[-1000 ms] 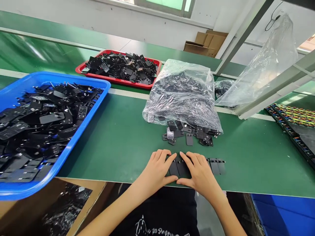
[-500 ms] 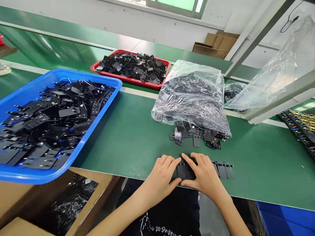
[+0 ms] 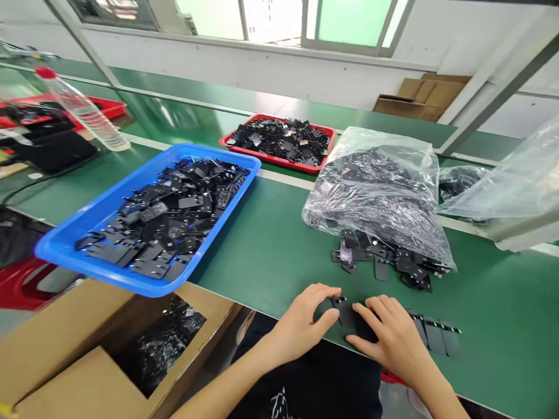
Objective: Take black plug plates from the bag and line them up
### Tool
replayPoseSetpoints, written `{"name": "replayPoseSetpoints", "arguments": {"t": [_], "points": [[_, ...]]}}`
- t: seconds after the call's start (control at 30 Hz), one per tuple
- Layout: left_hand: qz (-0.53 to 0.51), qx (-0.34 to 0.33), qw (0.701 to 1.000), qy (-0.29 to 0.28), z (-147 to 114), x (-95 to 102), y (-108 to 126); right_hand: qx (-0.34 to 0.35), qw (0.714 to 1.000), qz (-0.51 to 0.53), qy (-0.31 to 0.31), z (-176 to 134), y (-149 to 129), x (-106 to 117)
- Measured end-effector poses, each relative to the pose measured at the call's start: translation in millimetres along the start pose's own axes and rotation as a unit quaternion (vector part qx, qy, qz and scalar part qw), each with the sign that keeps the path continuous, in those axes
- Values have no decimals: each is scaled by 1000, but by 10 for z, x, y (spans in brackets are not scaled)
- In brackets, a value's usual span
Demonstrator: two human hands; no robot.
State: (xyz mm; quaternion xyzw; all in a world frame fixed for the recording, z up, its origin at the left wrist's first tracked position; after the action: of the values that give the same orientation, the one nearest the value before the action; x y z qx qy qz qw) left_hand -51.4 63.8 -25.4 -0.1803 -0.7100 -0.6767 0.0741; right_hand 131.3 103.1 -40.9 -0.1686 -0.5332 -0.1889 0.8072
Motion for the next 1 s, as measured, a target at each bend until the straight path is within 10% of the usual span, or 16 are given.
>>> {"name": "replayPoseSetpoints", "arguments": {"t": [0.27, 0.53, 0.77, 1.0], "points": [[-37, 11, 999, 26, -148, -97, 87, -9, 998, -52, 18, 12, -47, -93], [269, -50, 957, 93, 154, -250, 43, -39, 998, -21, 40, 4, -53, -72], [305, -67, 948, 68, 278, -124, -16, -101, 993, -34, 45, -32, 20, -77], [266, -81, 960, 3, 153, -244, -99, 22, 993, -4, 113, 30, -78, -199]]}}
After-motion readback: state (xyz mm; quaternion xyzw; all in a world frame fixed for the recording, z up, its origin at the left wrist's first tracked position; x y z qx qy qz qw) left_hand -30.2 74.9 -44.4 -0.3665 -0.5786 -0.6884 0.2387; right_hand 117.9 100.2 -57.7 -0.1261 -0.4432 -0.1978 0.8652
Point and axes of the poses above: each hand's wrist, its own z-axis towards the middle knuckle, its own x-axis out of the back of the hand, y = z × x, the point moved 4 cm from there along z, towards the middle knuckle, and after that the axes turned 1 degree about -z, right-handed, at the moved point
